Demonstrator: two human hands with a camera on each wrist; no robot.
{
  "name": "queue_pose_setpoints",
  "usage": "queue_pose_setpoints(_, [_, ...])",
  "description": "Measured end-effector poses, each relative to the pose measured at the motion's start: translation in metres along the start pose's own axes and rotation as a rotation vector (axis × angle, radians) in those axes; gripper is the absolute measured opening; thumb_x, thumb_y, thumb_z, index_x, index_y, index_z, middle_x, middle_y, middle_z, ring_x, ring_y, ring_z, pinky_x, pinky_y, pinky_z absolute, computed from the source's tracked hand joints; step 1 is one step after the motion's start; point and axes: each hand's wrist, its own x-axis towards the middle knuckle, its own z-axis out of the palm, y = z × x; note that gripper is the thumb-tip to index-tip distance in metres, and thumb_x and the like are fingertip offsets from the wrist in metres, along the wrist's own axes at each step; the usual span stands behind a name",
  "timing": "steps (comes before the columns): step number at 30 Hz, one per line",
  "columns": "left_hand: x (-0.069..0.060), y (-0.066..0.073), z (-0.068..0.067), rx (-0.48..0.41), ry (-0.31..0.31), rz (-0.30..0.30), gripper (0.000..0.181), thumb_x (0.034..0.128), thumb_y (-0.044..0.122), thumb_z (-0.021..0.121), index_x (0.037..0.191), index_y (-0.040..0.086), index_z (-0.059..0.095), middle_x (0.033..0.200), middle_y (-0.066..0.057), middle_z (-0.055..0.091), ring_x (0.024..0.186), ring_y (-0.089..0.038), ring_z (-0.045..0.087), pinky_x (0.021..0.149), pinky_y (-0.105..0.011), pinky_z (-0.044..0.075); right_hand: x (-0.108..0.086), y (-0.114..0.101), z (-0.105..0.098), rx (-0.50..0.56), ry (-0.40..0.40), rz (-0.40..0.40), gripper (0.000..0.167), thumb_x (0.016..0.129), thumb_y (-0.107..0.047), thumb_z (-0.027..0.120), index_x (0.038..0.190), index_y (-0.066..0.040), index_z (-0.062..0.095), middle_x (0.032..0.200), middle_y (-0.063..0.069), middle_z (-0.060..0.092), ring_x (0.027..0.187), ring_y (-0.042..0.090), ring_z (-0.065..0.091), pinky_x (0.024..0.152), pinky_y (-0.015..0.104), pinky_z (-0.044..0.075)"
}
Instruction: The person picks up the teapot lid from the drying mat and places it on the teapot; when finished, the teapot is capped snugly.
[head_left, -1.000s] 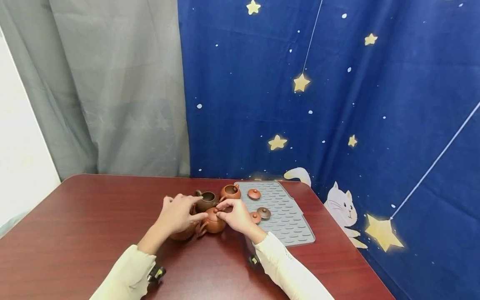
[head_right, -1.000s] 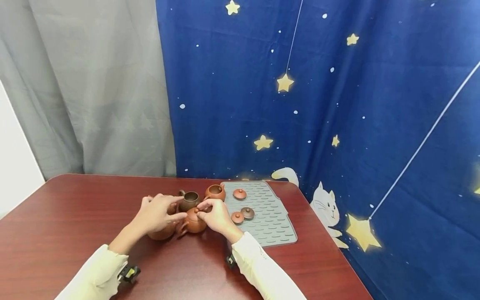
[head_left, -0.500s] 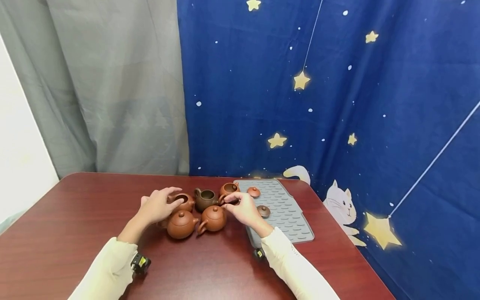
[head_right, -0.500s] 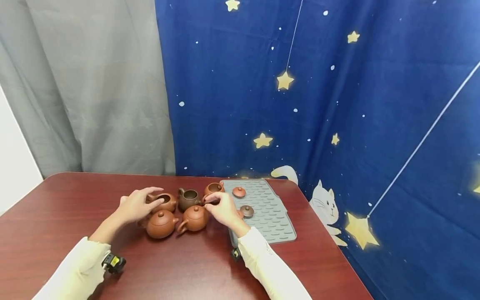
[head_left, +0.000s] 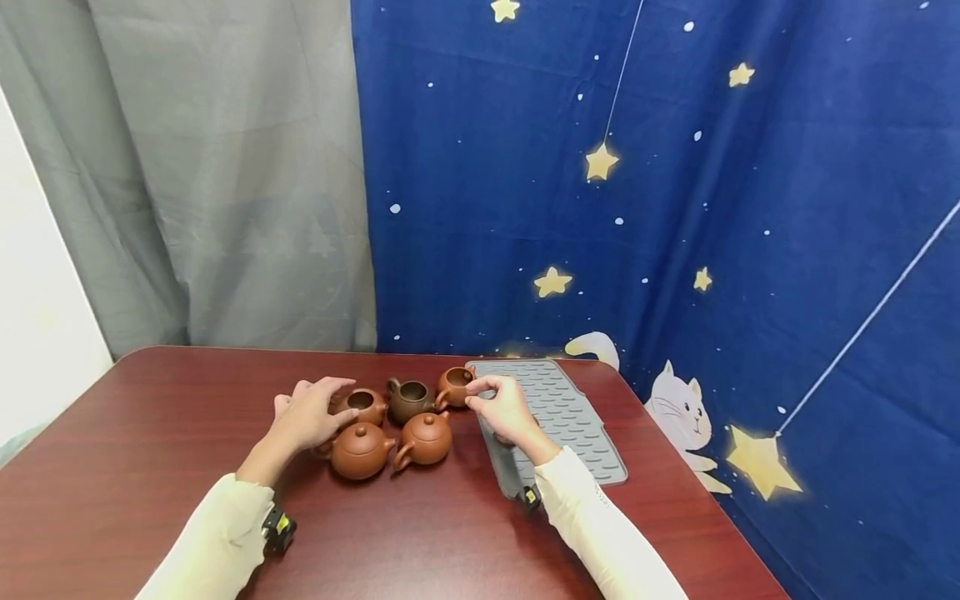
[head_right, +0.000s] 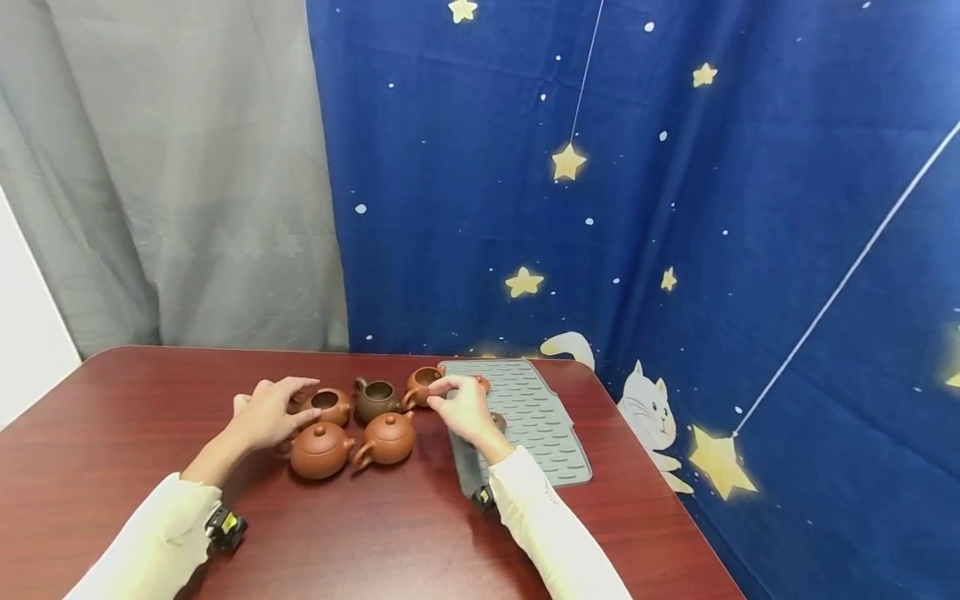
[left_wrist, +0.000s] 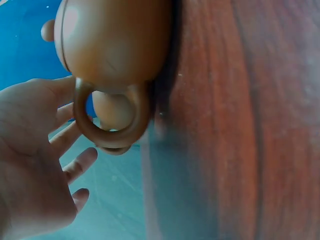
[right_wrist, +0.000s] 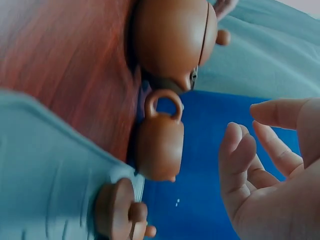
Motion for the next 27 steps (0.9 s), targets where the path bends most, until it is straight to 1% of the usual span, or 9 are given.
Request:
queue_pose_setpoints(3, [0.001,-0.003,0.001,0.011,-0.001,-0.01,0.054,0.0891,0.032,0.073,0.135,0.008,0.058,0.131,-0.017,0.059,0.113,-0.039,0.044,0.076,-0.054,0.023,0.004,0.003,-0.005,0.014,0.02,0.007,0.014,0.081,-0.003,0.073,0.094,-0.001,0.076,0.095,0.008,0.074,0.095,0.022,0.067,0.09,0.041,0.051])
queue_pose_setpoints(5, [0.001,-0.006,0.002,0.03,-0.012,-0.02,0.056,0.0892,0.036,0.072,0.136,0.008,0.057,0.132,-0.017,0.058,0.113,-0.04,0.043,0.076,-0.055,0.023,0.005,0.005,-0.008,0.012,0.033,0.007,0.014,0.08,-0.002,0.073,0.094,0.0,0.075,0.095,0.009,0.074,0.104,0.026,0.065,0.098,0.043,0.047])
queue_pose_setpoints(6, [0.002,-0.007,0.003,0.039,-0.019,-0.026,0.057,0.0893,0.037,0.072,0.136,0.008,0.057,0.132,-0.017,0.058,0.113,-0.04,0.043,0.076,-0.055,0.023,0.006,0.007,-0.01,0.012,0.036,0.005,0.014,0.08,-0.001,0.072,0.093,0.001,0.075,0.094,0.01,0.074,0.104,0.028,0.066,0.098,0.045,0.047])
queue_pose_setpoints(9, [0.003,-0.008,0.006,0.063,-0.045,-0.046,0.06,0.0895,0.041,0.071,0.137,0.008,0.056,0.134,-0.016,0.057,0.113,-0.039,0.043,0.077,-0.055,0.022,0.006,0.01,-0.013,0.011,0.029,0.037,0.013,0.081,-0.001,0.071,0.093,0.0,0.075,0.092,0.009,0.074,0.1,0.031,0.068,0.085,0.039,0.054])
queue_pose_setpoints(13, [0.004,-0.007,0.007,0.073,-0.061,-0.067,0.063,0.0891,0.044,0.071,0.138,0.007,0.055,0.133,-0.016,0.058,0.111,-0.038,0.043,0.077,-0.055,0.022,0.007,0.015,-0.017,0.001,0.027,0.072,0.012,0.083,-0.003,0.072,0.095,-0.001,0.075,0.088,0.008,0.074,0.095,0.029,0.07,0.07,0.029,0.054])
queue_pose_setpoints(17, [0.007,-0.006,0.006,0.075,-0.076,-0.082,0.065,0.0884,0.046,0.07,0.138,0.007,0.056,0.13,-0.017,0.06,0.109,-0.038,0.044,0.075,-0.054,0.023,0.007,0.021,-0.022,-0.026,0.028,0.066,0.013,0.082,-0.003,0.073,0.095,0.002,0.075,0.087,0.007,0.074,0.085,0.023,0.07,0.074,0.03,0.053])
queue_pose_setpoints(20, [0.007,-0.006,0.006,0.084,-0.093,-0.082,0.065,0.0883,0.049,0.069,0.137,0.008,0.057,0.13,-0.016,0.06,0.108,-0.038,0.045,0.074,-0.054,0.023,0.004,0.025,-0.026,-0.059,0.018,0.059,0.012,0.081,-0.003,0.075,0.092,0.001,0.076,0.087,0.006,0.074,0.084,0.02,0.068,0.079,0.034,0.052])
queue_pose_setpoints(22, [0.007,-0.007,0.006,0.091,-0.109,-0.078,0.065,0.0884,0.051,0.069,0.136,0.008,0.058,0.132,-0.016,0.06,0.107,-0.038,0.046,0.075,-0.053,0.024,0.001,0.028,-0.029,-0.099,0.013,0.055,0.01,0.079,-0.004,0.075,0.09,-0.002,0.077,0.087,0.003,0.074,0.089,0.018,0.066,0.083,0.035,0.051])
queue_pose_setpoints(27, [0.009,-0.01,0.007,0.111,-0.128,-0.084,0.063,0.0882,0.051,0.069,0.135,0.009,0.06,0.131,-0.015,0.06,0.104,-0.037,0.048,0.075,-0.053,0.026,-0.005,0.035,-0.034,-0.131,-0.014,0.067,0.011,0.079,-0.003,0.074,0.089,-0.002,0.076,0.084,0.001,0.073,0.097,0.024,0.066,0.087,0.04,0.049])
